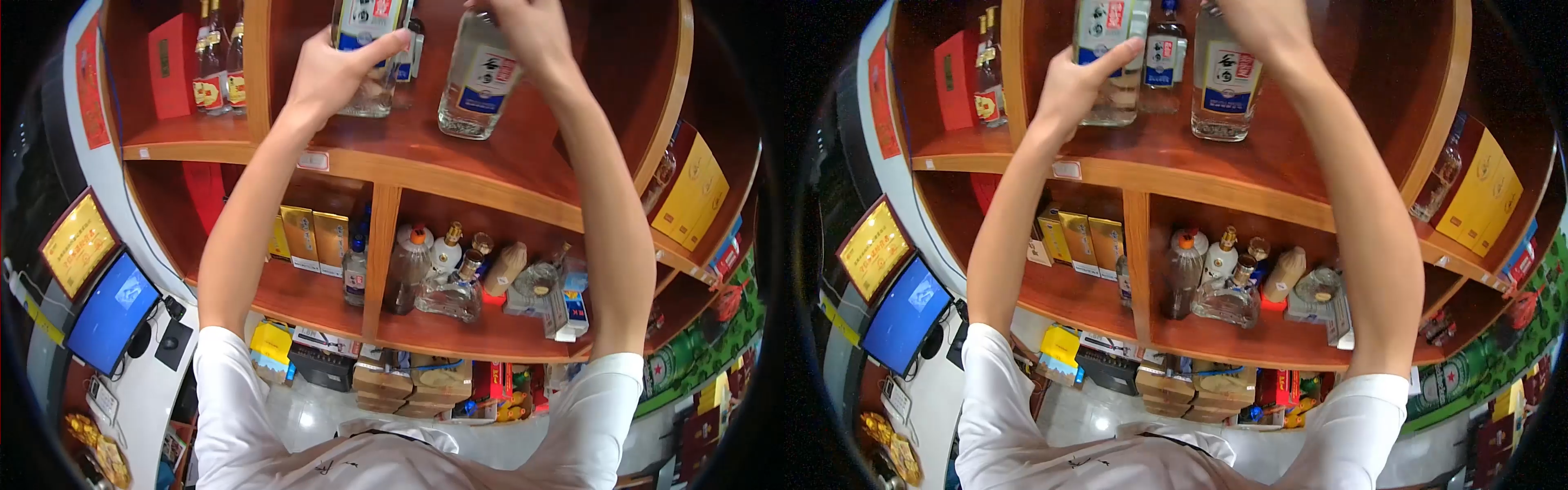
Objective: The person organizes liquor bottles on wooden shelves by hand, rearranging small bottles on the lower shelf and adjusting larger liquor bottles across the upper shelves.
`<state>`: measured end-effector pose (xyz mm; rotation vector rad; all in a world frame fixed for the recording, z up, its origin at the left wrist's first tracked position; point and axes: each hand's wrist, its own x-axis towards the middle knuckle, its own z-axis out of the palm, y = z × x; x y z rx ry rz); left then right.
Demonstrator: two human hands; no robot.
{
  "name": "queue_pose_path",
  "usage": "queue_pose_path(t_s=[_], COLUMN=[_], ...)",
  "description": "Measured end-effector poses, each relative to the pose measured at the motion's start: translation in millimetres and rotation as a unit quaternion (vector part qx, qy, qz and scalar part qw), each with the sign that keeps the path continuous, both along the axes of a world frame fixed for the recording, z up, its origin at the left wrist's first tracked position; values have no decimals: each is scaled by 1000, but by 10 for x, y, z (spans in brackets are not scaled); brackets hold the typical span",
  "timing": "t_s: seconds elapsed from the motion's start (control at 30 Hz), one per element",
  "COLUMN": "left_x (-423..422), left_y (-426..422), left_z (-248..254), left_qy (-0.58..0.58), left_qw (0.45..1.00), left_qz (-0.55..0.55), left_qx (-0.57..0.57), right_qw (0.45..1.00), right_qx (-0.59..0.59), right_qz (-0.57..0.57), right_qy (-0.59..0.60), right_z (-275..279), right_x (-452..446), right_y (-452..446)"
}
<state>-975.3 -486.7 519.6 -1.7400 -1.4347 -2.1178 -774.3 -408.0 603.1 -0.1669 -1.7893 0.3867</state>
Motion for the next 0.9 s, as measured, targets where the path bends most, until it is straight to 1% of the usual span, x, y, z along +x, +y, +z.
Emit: queue_pose_path(t_s=[0.03, 0.07, 0.13, 0.23, 0.33, 0.37, 0.47, 0.53, 0.57, 0.6, 0.67, 0.73, 0.9], left_x=[-58, -16, -43, -128, -186, -200, -206, -166, -159, -209, -181, -239, -271], left_y=[81, 22, 72, 127, 136, 143, 128, 109, 94, 147, 147, 214, 254], left_z=[-28, -28, -95, -125, -174, -178, -185, -193, -198, -229, -211, -236, -225], left_qy=[-13, -10, -35, -52, -56, -60, -66, -58, -43, -44, -26, -26, -33], left_qw=[1000, 999, 998, 995, 991, 990, 986, 983, 982, 985, 986, 983, 985], left_qz=[-9, 30, 54, 76, 103, 107, 125, 150, 158, 152, 152, 173, 165], left_qx=[9, -6, -21, -46, -60, -69, -88, -86, -92, -68, -58, -48, -47], right_qw=[999, 997, 996, 984, 984, 983, 977, 975, 972, 969, 962, 962, 953], right_qx=[-36, -55, -80, -111, -123, -129, -132, -155, -164, -172, -131, -158, -187], right_qz=[-1, -40, -40, -135, -130, -127, -165, -159, -163, -163, -190, -190, -208], right_qy=[-34, -32, -28, -29, -19, -19, 19, -30, -53, -74, -146, -114, -117], right_z=[98, 151, 213, 254, 210, 208, 171, 217, 246, 283, 317, 303, 239], right_x=[-118, -241, -466, -677, -775, -836, -948, -942, -984, -1056, -1079, -1212, -1181], right_y=[187, 326, 628, 802, 969, 1178, 1445, 1574, 1799, 2016, 2031, 2146, 1982])
